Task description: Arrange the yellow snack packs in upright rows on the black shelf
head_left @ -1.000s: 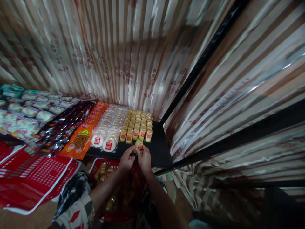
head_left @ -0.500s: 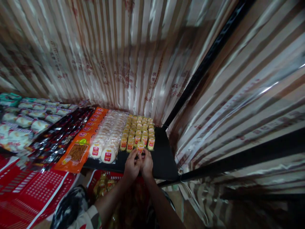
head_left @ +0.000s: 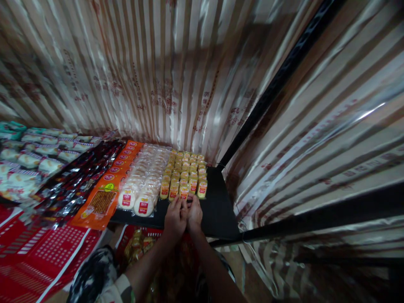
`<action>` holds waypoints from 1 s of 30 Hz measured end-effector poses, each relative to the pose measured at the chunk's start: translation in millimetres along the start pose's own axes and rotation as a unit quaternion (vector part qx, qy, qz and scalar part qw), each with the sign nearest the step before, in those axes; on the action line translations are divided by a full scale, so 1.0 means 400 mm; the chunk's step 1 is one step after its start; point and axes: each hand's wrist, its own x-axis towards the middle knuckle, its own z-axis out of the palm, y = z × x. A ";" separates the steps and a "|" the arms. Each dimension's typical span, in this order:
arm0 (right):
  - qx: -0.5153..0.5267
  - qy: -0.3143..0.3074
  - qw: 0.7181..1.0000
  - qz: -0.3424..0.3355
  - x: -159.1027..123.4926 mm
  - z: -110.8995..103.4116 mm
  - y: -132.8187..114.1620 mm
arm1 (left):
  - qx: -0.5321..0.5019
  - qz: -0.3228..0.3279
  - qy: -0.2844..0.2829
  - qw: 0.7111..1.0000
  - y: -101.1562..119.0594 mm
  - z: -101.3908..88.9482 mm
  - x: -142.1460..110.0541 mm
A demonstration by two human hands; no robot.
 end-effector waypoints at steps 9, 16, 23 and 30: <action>-0.013 0.017 1.000 -0.019 -0.003 0.005 0.015 | 0.006 0.029 -0.027 0.999 0.014 -0.017 0.004; -0.033 -0.010 0.999 -0.032 -0.005 0.009 0.011 | -0.005 0.004 -0.041 0.999 0.010 -0.019 0.004; 0.044 0.054 0.995 -0.068 -0.089 -0.024 0.006 | -0.041 0.025 -0.017 0.999 0.021 -0.062 -0.067; 0.012 -0.049 0.998 -0.037 -0.286 -0.047 0.076 | -0.040 -0.048 -0.124 0.990 -0.047 -0.084 -0.257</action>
